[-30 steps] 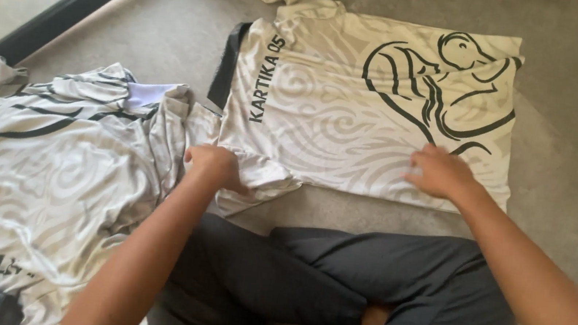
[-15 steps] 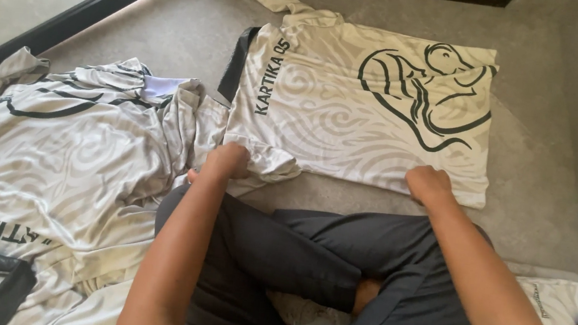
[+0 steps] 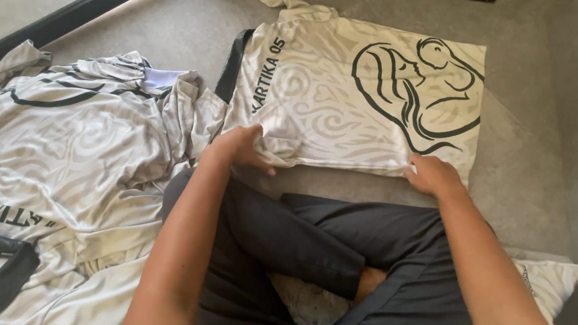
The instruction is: Folding a long-sleeved jersey into a neat rectangle on the floor.
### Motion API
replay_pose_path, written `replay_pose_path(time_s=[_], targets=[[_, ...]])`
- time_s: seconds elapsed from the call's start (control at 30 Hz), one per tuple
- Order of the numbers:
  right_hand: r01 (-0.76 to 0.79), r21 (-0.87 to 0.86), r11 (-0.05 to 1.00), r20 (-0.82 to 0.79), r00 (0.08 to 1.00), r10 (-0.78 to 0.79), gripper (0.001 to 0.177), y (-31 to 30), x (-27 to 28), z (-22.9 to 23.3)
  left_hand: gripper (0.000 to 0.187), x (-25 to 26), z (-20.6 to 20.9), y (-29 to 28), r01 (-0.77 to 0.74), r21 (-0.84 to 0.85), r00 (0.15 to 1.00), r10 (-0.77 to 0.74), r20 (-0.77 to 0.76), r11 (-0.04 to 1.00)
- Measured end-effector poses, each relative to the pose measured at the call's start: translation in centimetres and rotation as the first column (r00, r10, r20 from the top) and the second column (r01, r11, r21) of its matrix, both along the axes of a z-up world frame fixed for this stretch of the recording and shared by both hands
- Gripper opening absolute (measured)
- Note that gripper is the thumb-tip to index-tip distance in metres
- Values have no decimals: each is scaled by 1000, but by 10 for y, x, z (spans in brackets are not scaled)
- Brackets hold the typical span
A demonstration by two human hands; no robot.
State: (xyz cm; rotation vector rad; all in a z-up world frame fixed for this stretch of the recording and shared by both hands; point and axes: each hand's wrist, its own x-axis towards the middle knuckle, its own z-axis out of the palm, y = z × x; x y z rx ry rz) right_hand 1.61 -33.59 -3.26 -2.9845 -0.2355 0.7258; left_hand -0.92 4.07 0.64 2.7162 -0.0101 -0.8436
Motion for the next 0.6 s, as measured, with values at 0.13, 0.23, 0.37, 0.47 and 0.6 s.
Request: replay_pose_path(time_s=[0.13, 0.23, 0.37, 0.47, 0.6], targets=[[-14, 69, 997, -34, 999, 17, 40, 0, -13, 25, 47, 20, -72, 17, 61, 274, 959, -133, 251, 960], [15, -128, 992, 89, 996, -4, 20, -45, 10, -49, 16, 20, -62, 10, 24, 406, 903, -195, 384, 913], [193, -248, 949, 189, 971, -148, 18, -60, 11, -51, 18, 20, -46, 3, -4, 355, 901, -151, 407, 935], [277, -249, 928, 166, 956, -241, 22, -66, 12, -46, 28, 5, -3, -10, -19, 228, 960, -45, 276, 974], [351, -242, 904, 140, 935, -326, 23, -85, 17, -54, 40, 8, 7, -23, -109, 181, 978, 72, 197, 977]])
